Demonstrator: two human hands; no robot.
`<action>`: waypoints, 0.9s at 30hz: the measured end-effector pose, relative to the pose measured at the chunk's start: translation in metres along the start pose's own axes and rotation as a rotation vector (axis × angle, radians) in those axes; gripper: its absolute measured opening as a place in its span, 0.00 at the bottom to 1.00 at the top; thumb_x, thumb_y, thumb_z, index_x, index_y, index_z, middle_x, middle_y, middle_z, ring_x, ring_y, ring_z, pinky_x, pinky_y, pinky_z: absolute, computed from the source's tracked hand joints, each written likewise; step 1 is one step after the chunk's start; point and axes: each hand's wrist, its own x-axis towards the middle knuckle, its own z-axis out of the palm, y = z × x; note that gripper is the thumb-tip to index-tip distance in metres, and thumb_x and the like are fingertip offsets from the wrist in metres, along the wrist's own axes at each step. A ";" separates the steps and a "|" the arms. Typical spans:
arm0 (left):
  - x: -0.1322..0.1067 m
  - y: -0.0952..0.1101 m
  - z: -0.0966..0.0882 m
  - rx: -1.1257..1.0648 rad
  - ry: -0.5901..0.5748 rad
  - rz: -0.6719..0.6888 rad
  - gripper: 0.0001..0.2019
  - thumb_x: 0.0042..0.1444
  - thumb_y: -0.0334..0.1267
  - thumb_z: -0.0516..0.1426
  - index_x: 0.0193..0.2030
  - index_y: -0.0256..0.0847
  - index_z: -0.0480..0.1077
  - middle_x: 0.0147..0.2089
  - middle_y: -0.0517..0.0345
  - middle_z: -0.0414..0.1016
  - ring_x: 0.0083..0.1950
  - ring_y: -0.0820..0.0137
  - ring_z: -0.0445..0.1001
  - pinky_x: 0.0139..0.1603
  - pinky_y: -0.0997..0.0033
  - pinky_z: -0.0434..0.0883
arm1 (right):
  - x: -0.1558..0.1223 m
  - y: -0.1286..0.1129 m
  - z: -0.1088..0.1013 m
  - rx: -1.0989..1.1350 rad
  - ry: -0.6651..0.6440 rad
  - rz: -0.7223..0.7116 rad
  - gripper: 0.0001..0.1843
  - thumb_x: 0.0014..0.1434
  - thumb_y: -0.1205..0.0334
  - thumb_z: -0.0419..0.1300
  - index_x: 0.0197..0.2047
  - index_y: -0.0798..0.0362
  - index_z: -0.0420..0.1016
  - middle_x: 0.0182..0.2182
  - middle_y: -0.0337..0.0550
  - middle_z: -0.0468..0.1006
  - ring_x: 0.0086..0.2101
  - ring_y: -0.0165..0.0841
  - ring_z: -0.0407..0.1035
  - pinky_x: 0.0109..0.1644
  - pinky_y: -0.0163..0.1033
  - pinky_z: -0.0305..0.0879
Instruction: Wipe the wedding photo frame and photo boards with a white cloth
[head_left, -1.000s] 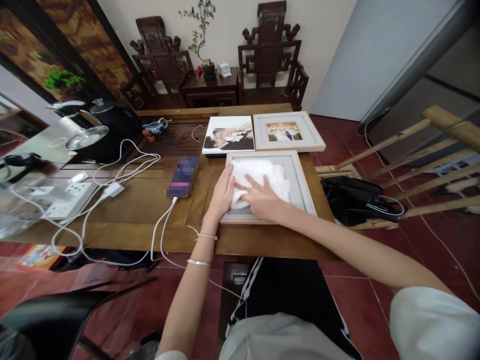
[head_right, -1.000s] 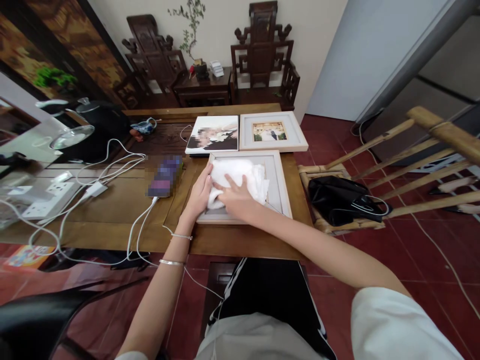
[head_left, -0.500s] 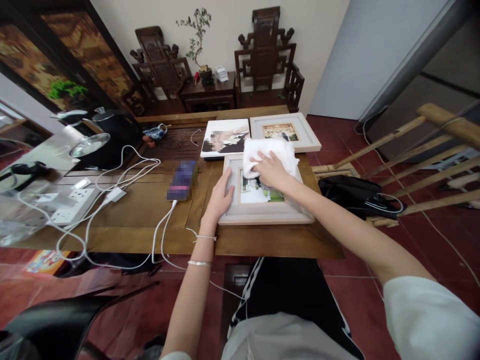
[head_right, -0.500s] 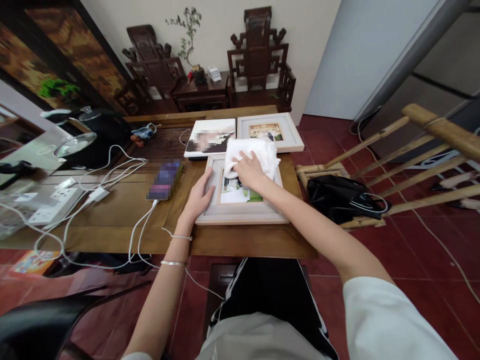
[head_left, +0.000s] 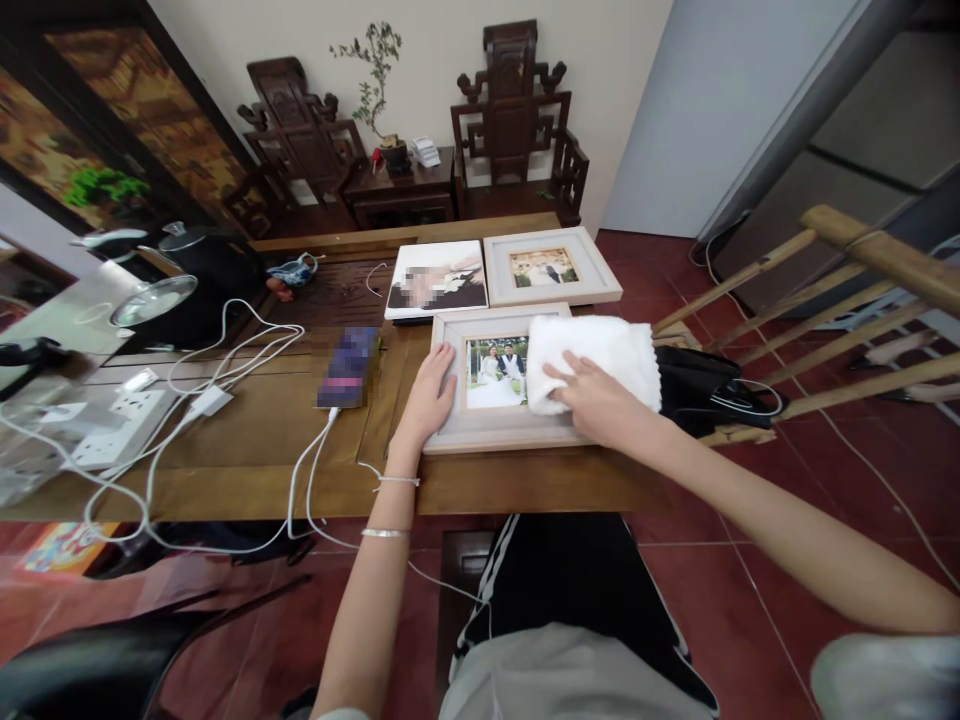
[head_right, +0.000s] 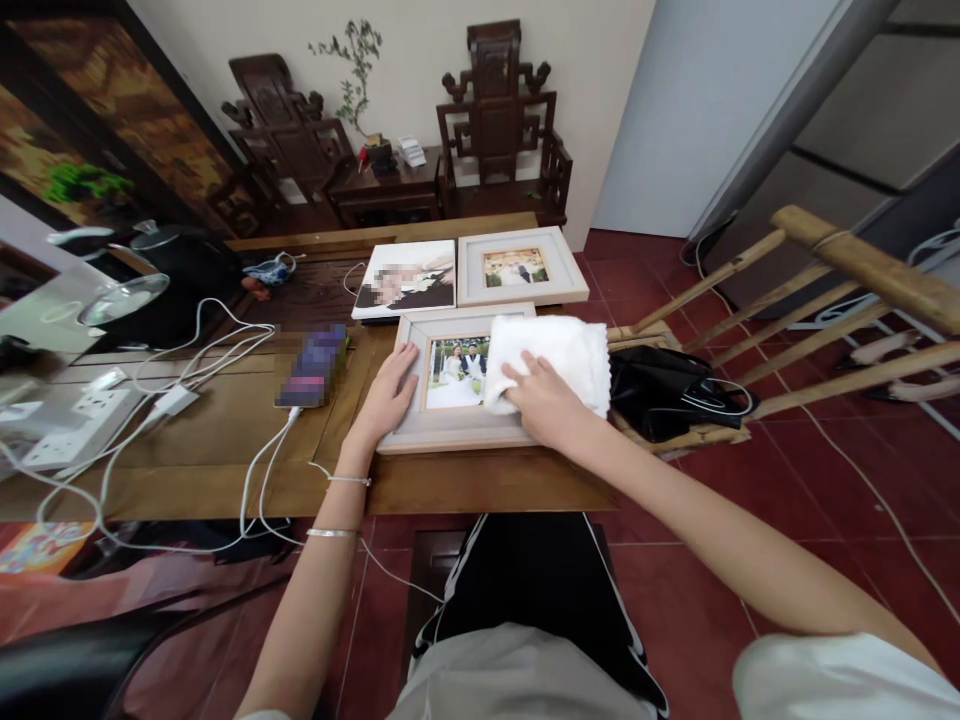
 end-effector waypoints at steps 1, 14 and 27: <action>0.000 0.000 0.000 0.007 0.001 0.003 0.25 0.65 0.37 0.49 0.68 0.37 0.61 0.71 0.44 0.60 0.75 0.57 0.53 0.74 0.48 0.52 | -0.010 -0.007 -0.003 0.032 -0.015 -0.026 0.27 0.50 0.79 0.53 0.51 0.59 0.80 0.65 0.55 0.67 0.64 0.56 0.56 0.64 0.57 0.57; -0.001 0.002 -0.003 0.006 -0.020 0.021 0.24 0.65 0.38 0.49 0.67 0.38 0.62 0.71 0.44 0.62 0.75 0.57 0.54 0.74 0.47 0.52 | 0.027 0.016 -0.014 0.156 -0.024 0.098 0.32 0.52 0.78 0.49 0.58 0.56 0.76 0.50 0.58 0.76 0.43 0.43 0.74 0.48 0.44 0.67; 0.000 -0.001 0.000 -0.018 0.006 0.018 0.22 0.65 0.37 0.50 0.65 0.41 0.64 0.70 0.47 0.63 0.74 0.58 0.55 0.74 0.47 0.54 | 0.032 0.008 0.006 -0.004 0.029 -0.014 0.32 0.52 0.79 0.50 0.60 0.62 0.73 0.66 0.59 0.64 0.62 0.54 0.59 0.63 0.57 0.55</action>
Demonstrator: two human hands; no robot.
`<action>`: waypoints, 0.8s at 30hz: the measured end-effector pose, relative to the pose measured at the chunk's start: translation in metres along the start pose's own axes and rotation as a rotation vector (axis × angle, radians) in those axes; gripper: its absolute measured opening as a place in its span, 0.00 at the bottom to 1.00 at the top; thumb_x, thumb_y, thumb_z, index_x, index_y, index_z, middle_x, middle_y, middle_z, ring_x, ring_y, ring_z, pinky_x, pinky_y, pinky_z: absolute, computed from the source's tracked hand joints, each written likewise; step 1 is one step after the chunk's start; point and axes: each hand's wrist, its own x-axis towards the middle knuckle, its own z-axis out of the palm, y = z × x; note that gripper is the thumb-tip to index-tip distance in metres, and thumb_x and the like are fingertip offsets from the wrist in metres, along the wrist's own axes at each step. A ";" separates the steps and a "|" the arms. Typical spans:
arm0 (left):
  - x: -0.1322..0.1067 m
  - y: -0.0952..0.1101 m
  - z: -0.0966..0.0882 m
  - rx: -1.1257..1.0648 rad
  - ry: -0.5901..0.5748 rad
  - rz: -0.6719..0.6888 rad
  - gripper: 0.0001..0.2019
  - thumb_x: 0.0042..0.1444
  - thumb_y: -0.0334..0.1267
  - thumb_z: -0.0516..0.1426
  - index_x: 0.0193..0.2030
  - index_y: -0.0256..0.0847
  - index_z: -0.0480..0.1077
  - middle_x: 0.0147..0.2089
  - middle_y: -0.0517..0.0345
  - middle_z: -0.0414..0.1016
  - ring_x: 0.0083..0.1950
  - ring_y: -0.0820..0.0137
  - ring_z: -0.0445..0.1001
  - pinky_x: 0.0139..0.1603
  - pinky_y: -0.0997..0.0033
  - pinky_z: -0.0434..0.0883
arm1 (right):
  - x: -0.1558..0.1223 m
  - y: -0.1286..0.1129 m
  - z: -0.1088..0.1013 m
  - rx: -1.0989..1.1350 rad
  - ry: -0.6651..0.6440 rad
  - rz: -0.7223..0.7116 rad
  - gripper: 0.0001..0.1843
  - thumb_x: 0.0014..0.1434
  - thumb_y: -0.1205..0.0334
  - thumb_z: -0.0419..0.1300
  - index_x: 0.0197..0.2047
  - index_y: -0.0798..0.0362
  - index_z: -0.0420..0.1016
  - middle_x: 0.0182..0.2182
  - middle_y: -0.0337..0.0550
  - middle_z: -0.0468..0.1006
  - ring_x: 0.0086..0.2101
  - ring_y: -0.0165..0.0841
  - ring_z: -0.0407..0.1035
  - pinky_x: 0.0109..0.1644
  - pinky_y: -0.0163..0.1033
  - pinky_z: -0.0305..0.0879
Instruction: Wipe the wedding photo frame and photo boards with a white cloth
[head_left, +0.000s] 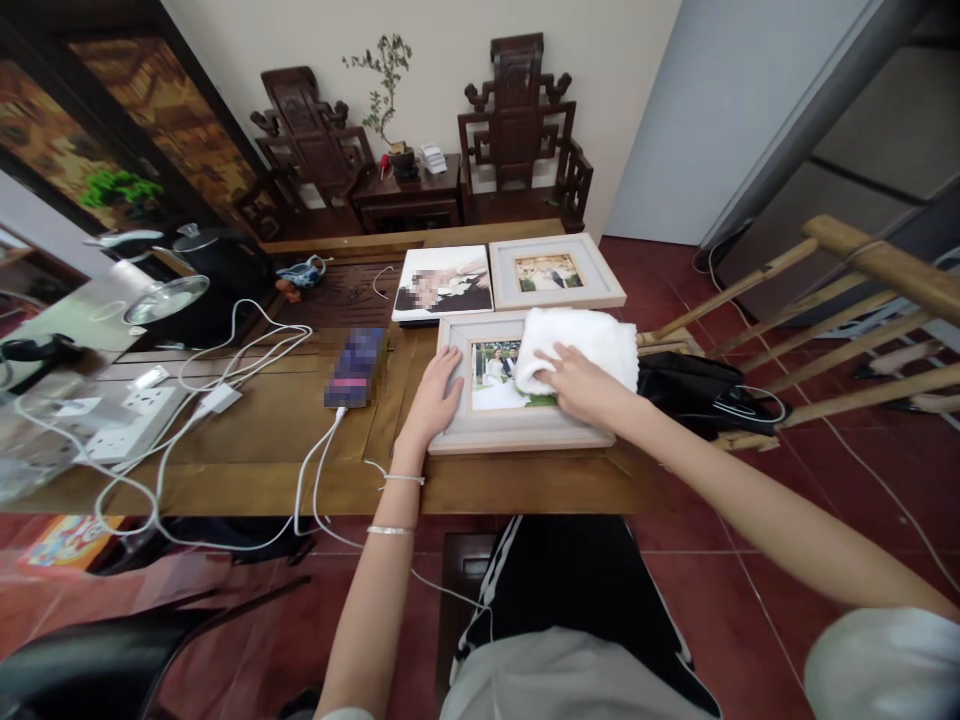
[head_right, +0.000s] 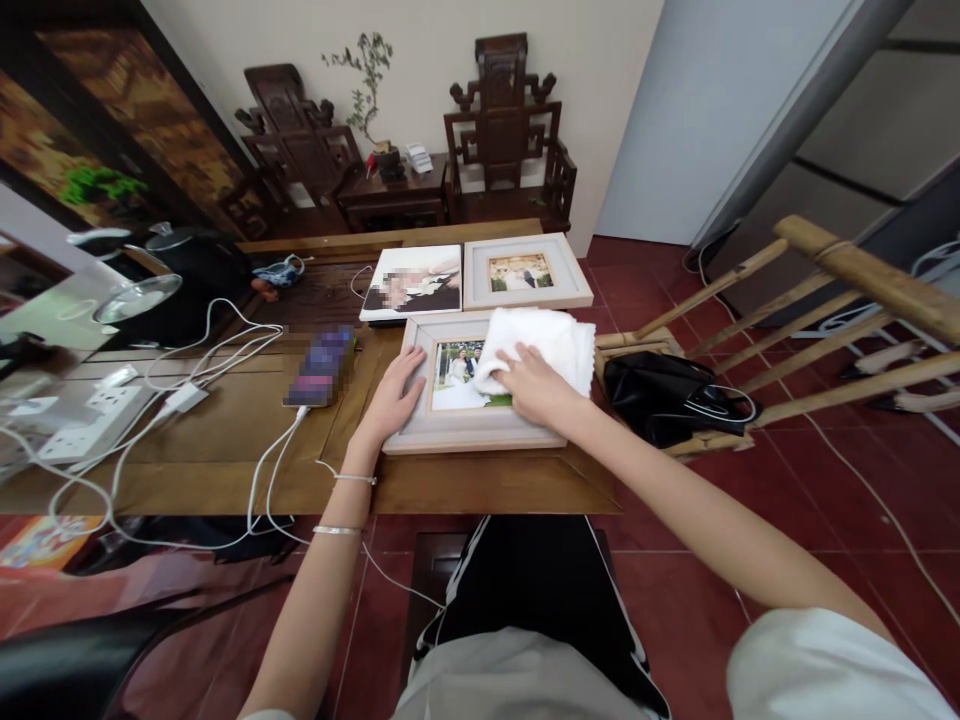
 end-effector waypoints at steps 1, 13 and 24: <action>0.000 0.000 0.000 0.004 0.000 0.001 0.22 0.65 0.37 0.50 0.65 0.41 0.64 0.70 0.47 0.63 0.74 0.58 0.55 0.74 0.47 0.54 | -0.011 -0.008 -0.004 0.019 -0.025 -0.020 0.32 0.52 0.80 0.50 0.59 0.62 0.73 0.65 0.59 0.65 0.61 0.54 0.60 0.63 0.56 0.56; -0.001 0.004 0.000 0.023 -0.001 -0.001 0.22 0.65 0.36 0.50 0.65 0.38 0.64 0.70 0.45 0.63 0.75 0.58 0.54 0.75 0.49 0.52 | -0.054 -0.044 -0.038 0.304 -0.142 -0.156 0.36 0.49 0.81 0.49 0.59 0.51 0.73 0.60 0.54 0.72 0.54 0.44 0.71 0.54 0.45 0.67; -0.001 0.000 0.000 0.023 -0.009 0.021 0.22 0.65 0.36 0.51 0.65 0.40 0.64 0.69 0.47 0.64 0.74 0.59 0.54 0.74 0.47 0.54 | 0.049 0.039 -0.010 0.111 0.267 0.027 0.43 0.51 0.83 0.48 0.68 0.46 0.61 0.74 0.42 0.45 0.70 0.58 0.39 0.65 0.72 0.50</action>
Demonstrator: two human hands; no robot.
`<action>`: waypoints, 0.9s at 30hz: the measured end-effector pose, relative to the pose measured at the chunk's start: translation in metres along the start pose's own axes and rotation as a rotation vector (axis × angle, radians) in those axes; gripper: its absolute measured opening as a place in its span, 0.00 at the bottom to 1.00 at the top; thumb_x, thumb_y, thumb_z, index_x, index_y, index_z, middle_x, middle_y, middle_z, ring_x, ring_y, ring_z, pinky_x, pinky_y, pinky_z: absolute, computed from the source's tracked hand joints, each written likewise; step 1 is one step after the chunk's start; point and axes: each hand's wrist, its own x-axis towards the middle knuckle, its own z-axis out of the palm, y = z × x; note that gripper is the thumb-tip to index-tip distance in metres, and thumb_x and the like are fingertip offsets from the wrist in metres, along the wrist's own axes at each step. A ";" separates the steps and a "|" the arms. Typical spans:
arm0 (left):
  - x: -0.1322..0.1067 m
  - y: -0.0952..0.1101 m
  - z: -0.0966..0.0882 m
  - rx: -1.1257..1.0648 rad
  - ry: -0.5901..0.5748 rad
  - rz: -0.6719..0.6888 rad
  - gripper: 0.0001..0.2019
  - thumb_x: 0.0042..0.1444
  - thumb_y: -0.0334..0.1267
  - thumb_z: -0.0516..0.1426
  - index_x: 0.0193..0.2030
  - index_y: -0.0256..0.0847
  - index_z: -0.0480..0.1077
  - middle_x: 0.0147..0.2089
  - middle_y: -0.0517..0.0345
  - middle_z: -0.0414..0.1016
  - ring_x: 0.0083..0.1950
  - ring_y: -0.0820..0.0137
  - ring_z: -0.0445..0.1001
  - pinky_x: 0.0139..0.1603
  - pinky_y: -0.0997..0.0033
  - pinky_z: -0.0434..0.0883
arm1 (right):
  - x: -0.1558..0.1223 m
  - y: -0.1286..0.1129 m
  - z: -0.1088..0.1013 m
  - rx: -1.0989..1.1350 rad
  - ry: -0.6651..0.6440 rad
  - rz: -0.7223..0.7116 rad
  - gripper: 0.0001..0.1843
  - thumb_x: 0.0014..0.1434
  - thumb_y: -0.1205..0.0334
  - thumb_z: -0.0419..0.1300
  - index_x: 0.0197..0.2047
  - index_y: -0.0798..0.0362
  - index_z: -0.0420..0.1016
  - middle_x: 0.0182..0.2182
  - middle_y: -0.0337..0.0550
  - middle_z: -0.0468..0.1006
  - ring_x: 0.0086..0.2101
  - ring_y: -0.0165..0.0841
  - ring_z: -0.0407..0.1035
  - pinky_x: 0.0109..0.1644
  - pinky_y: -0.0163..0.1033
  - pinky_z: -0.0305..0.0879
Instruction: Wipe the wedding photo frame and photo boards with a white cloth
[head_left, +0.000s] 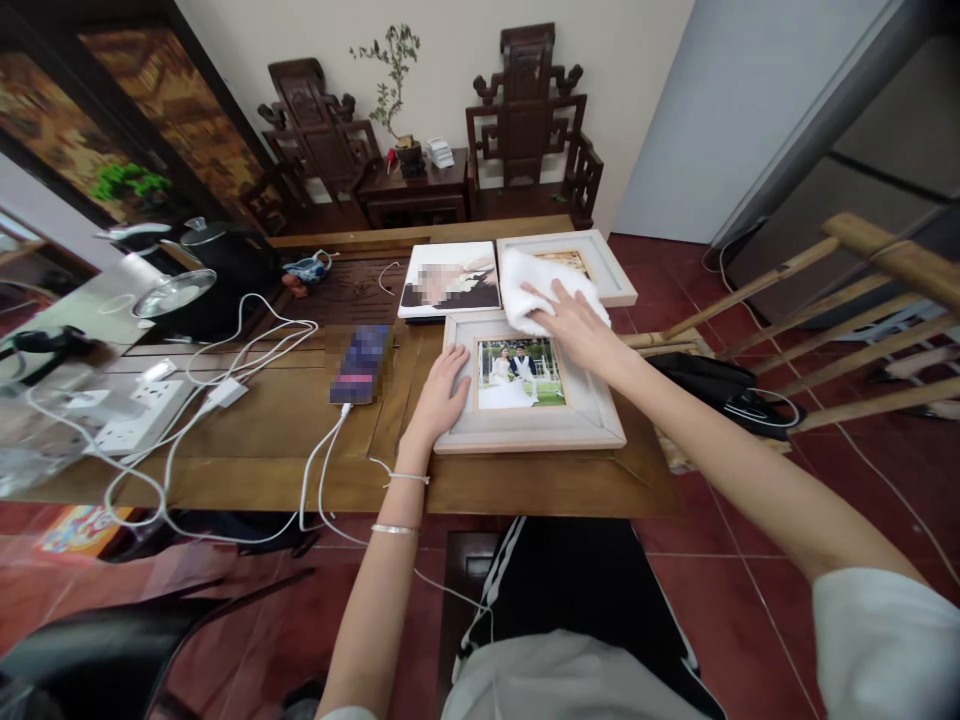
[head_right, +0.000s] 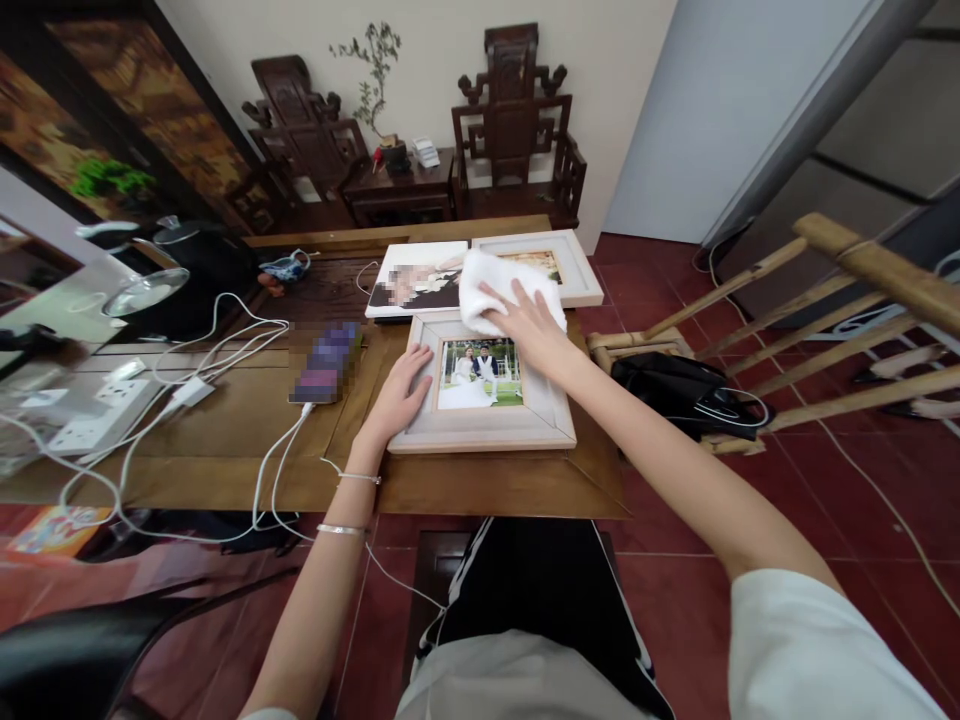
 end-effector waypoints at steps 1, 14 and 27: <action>0.000 0.000 0.000 0.001 -0.001 -0.001 0.22 0.65 0.36 0.51 0.65 0.40 0.64 0.69 0.47 0.64 0.74 0.59 0.54 0.74 0.47 0.54 | 0.004 0.002 0.002 -0.028 0.025 0.014 0.41 0.52 0.83 0.48 0.67 0.46 0.62 0.74 0.41 0.44 0.70 0.59 0.37 0.65 0.75 0.48; 0.001 0.005 -0.002 0.031 -0.009 -0.013 0.22 0.65 0.36 0.50 0.65 0.34 0.65 0.69 0.42 0.64 0.74 0.58 0.54 0.75 0.50 0.53 | -0.063 -0.075 -0.023 -0.075 -0.401 -0.053 0.33 0.54 0.82 0.50 0.59 0.51 0.74 0.68 0.46 0.63 0.57 0.58 0.65 0.56 0.59 0.63; 0.000 0.004 -0.003 0.016 -0.017 -0.009 0.22 0.65 0.36 0.50 0.66 0.39 0.64 0.70 0.46 0.63 0.75 0.59 0.54 0.74 0.48 0.53 | -0.074 -0.074 -0.001 0.079 -0.248 -0.089 0.42 0.47 0.84 0.48 0.64 0.52 0.69 0.70 0.45 0.57 0.67 0.56 0.50 0.65 0.66 0.55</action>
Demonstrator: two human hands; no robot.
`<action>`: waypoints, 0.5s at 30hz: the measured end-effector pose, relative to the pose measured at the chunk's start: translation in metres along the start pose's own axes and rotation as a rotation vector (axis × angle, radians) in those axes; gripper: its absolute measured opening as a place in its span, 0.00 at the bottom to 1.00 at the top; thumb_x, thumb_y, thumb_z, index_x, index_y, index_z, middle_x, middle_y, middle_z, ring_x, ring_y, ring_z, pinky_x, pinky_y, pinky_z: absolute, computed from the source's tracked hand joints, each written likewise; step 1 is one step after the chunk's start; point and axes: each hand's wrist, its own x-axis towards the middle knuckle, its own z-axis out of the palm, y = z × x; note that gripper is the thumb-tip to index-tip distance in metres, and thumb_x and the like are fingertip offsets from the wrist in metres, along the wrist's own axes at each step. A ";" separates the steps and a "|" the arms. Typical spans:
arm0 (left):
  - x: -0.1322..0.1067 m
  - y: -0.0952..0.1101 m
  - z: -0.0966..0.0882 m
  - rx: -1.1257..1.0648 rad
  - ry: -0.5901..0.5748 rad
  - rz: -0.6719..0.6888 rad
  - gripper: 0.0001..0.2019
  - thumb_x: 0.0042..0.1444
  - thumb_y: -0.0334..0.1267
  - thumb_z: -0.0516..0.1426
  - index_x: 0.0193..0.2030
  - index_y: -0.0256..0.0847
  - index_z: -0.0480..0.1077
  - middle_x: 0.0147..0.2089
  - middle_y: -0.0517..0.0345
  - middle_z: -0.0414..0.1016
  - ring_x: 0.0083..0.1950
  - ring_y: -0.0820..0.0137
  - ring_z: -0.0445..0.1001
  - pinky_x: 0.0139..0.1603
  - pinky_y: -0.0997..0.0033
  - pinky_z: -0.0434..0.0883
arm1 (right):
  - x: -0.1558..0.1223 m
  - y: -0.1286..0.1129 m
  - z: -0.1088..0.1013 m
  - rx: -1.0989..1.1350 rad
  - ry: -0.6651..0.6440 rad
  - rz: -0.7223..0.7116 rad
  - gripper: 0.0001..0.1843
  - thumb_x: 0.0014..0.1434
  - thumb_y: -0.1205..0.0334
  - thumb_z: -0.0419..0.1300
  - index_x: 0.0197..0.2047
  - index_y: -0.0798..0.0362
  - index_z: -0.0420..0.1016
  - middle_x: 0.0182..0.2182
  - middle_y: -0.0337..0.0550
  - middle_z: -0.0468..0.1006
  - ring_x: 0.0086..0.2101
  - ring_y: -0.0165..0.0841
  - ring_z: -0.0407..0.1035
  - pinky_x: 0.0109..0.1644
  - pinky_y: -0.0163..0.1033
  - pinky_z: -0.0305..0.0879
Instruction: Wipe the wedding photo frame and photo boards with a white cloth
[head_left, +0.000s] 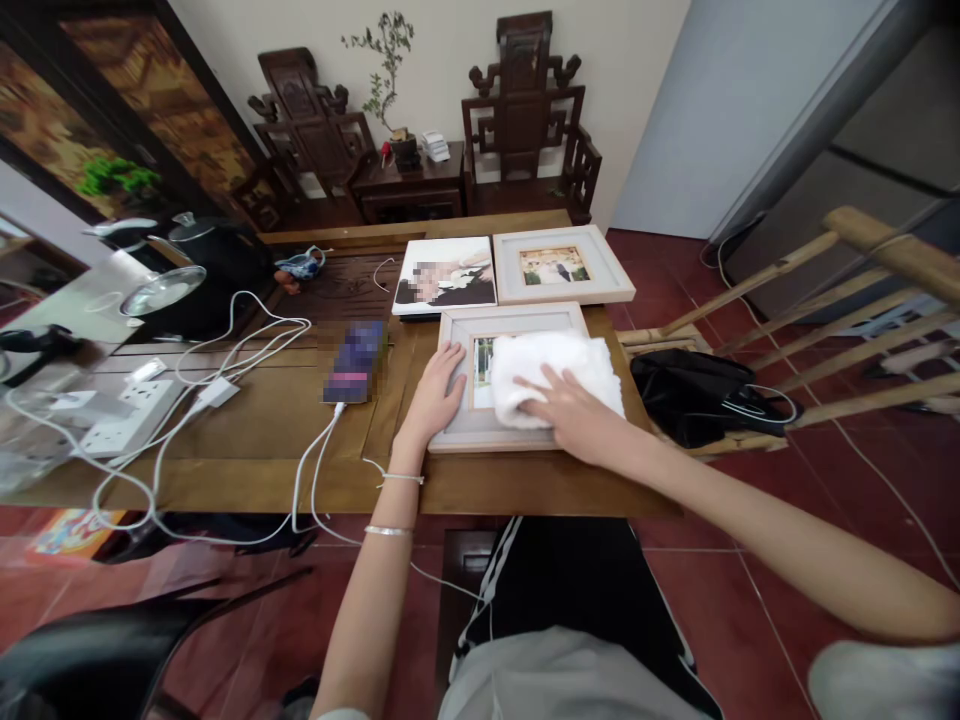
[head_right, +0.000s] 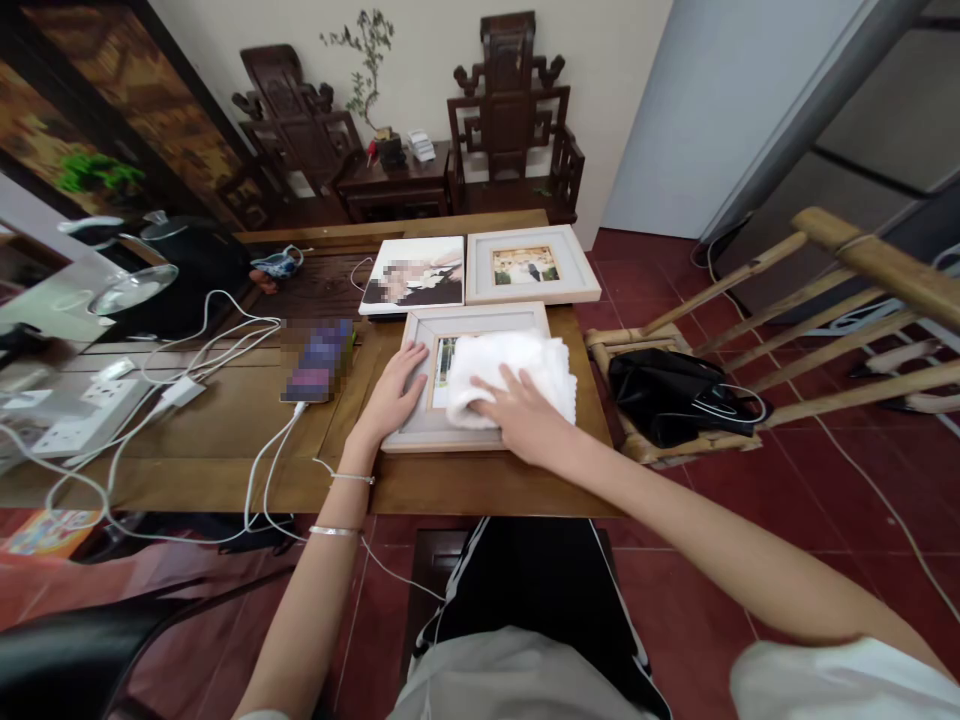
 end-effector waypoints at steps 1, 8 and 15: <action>0.000 0.000 0.000 -0.004 -0.001 0.000 0.22 0.65 0.36 0.50 0.66 0.39 0.64 0.70 0.46 0.63 0.75 0.59 0.54 0.74 0.48 0.53 | 0.010 0.011 0.005 -0.029 0.030 0.023 0.41 0.48 0.84 0.48 0.63 0.52 0.70 0.70 0.46 0.58 0.68 0.56 0.48 0.66 0.67 0.51; -0.001 0.002 0.000 -0.011 0.000 -0.011 0.22 0.65 0.36 0.50 0.66 0.40 0.64 0.70 0.47 0.63 0.74 0.60 0.54 0.74 0.48 0.54 | 0.076 0.075 0.008 -0.136 0.154 0.089 0.39 0.51 0.83 0.48 0.66 0.55 0.66 0.71 0.50 0.54 0.69 0.59 0.43 0.66 0.70 0.46; -0.001 0.002 0.000 -0.009 -0.003 -0.015 0.23 0.65 0.36 0.50 0.66 0.40 0.63 0.70 0.47 0.63 0.75 0.60 0.54 0.74 0.48 0.54 | 0.067 0.057 0.011 -0.146 0.045 0.089 0.38 0.53 0.82 0.49 0.65 0.52 0.68 0.71 0.51 0.55 0.68 0.62 0.46 0.65 0.73 0.47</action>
